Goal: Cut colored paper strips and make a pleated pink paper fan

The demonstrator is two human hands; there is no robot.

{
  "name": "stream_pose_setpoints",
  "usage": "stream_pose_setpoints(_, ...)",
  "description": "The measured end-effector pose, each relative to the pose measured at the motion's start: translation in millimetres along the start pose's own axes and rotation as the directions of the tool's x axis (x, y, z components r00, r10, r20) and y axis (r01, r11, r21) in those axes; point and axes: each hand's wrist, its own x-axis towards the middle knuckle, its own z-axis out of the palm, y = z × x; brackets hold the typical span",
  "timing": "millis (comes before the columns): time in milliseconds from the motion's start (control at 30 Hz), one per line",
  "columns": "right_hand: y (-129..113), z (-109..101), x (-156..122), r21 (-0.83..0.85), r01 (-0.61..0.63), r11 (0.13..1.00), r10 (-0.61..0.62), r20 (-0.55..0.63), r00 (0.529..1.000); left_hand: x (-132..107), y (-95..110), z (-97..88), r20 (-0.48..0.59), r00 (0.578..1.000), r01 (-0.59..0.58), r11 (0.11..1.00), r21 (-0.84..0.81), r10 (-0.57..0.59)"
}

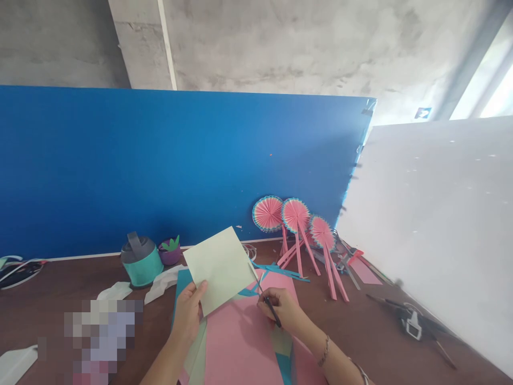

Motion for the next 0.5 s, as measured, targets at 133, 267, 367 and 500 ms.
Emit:
stream_pose_setpoints(133,0.8,1.1,1.0,0.021,-0.01,1.0,0.01,-0.002,1.0,-1.8,2.4,3.2,-0.032,0.999,0.009,1.0,0.01,-0.008)
stream_pose_setpoints(267,-2.9,0.5,-0.4,0.037,-0.008,0.999,0.008,-0.001,1.0,-1.6,1.9,3.4,-0.069,0.998,0.01,1.0,0.028,-0.008)
stream_pose_setpoints(367,-7.8,-0.5,-2.5,0.015,-0.012,1.0,0.012,-0.011,1.0,0.1,-0.1,1.8,-0.033,0.999,0.006,1.0,0.0,-0.006)
stream_pose_setpoints(500,-11.0,-1.4,-4.2,-0.025,-0.044,0.999,0.044,-0.001,0.999,3.2,-3.7,-1.5,-0.03,0.999,0.016,1.0,0.0,-0.016)
